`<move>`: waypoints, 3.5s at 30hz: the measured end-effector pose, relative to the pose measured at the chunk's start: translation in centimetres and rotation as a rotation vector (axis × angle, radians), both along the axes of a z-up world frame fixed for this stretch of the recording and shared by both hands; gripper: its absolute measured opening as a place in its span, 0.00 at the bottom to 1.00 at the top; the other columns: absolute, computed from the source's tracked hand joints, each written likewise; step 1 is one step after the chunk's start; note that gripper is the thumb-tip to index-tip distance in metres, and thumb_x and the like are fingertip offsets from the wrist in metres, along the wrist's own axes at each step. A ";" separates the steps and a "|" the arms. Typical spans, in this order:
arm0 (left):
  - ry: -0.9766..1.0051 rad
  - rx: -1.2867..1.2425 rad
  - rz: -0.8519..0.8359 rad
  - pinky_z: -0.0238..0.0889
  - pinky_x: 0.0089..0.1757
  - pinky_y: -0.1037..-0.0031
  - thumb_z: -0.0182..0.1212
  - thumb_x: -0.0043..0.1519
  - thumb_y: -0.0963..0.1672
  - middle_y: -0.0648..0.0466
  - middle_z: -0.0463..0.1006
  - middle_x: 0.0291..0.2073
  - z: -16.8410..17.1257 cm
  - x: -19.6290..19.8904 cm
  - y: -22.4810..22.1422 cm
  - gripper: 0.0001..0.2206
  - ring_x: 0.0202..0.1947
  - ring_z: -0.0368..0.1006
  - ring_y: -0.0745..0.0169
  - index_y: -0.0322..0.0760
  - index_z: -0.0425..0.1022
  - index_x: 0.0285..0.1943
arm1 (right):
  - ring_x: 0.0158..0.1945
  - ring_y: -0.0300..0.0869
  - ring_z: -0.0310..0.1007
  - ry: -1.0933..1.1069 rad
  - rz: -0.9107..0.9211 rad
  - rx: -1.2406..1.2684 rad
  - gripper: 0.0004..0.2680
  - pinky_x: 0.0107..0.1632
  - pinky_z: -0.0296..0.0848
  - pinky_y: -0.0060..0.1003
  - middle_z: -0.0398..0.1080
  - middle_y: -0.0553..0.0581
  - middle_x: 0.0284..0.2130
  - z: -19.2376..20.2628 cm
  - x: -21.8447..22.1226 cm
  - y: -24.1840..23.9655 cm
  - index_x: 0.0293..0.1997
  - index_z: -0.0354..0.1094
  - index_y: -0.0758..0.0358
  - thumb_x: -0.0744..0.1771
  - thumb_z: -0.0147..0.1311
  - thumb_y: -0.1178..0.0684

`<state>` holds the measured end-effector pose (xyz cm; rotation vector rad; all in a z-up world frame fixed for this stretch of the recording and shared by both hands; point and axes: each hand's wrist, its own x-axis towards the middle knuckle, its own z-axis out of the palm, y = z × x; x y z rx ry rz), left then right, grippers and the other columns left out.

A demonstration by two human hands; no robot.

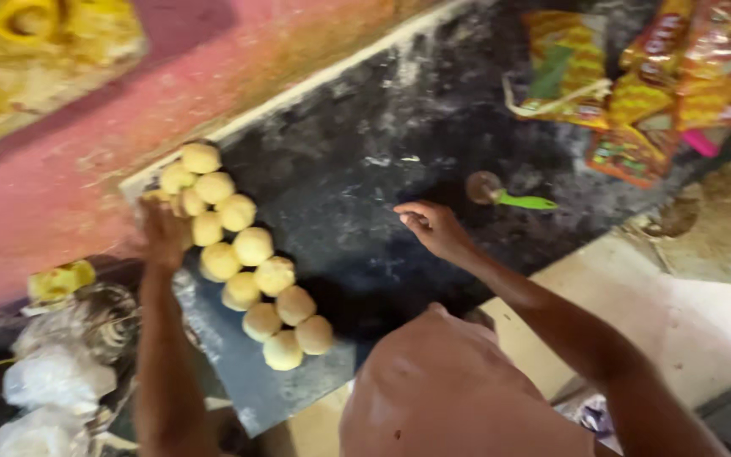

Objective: The person shapes dough by hand into several round balls on a counter, then places the balls into a rectangular metal tray.

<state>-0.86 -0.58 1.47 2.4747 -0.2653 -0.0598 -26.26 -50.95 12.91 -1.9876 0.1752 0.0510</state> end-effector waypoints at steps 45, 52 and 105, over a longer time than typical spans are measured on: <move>-0.089 -0.368 0.030 0.70 0.49 0.72 0.57 0.72 0.40 0.44 0.80 0.56 18.9 -38.0 -25.5 0.11 0.55 0.78 0.53 0.32 0.76 0.62 | 0.36 0.28 0.60 -0.414 0.199 0.164 0.12 0.40 0.65 0.23 0.57 0.44 0.36 10.4 -0.1 -16.8 0.61 0.70 0.67 0.70 0.53 0.66; 0.158 -0.399 0.107 0.68 0.30 0.72 0.58 0.67 0.41 0.46 0.81 0.50 17.8 -38.9 -26.2 0.14 0.43 0.79 0.53 0.35 0.76 0.61 | 0.35 0.33 0.69 0.056 0.181 0.477 0.12 0.37 0.71 0.28 0.73 0.50 0.35 4.3 -1.2 -6.6 0.55 0.75 0.64 0.66 0.54 0.64; 0.597 -1.805 0.596 0.74 0.51 0.62 0.53 0.69 0.41 0.45 0.79 0.43 13.1 -32.9 -2.4 0.07 0.48 0.79 0.52 0.29 0.73 0.47 | 0.49 0.50 0.79 -0.343 0.445 0.142 0.18 0.49 0.78 0.37 0.76 0.63 0.49 6.5 -5.0 28.9 0.63 0.68 0.62 0.66 0.67 0.55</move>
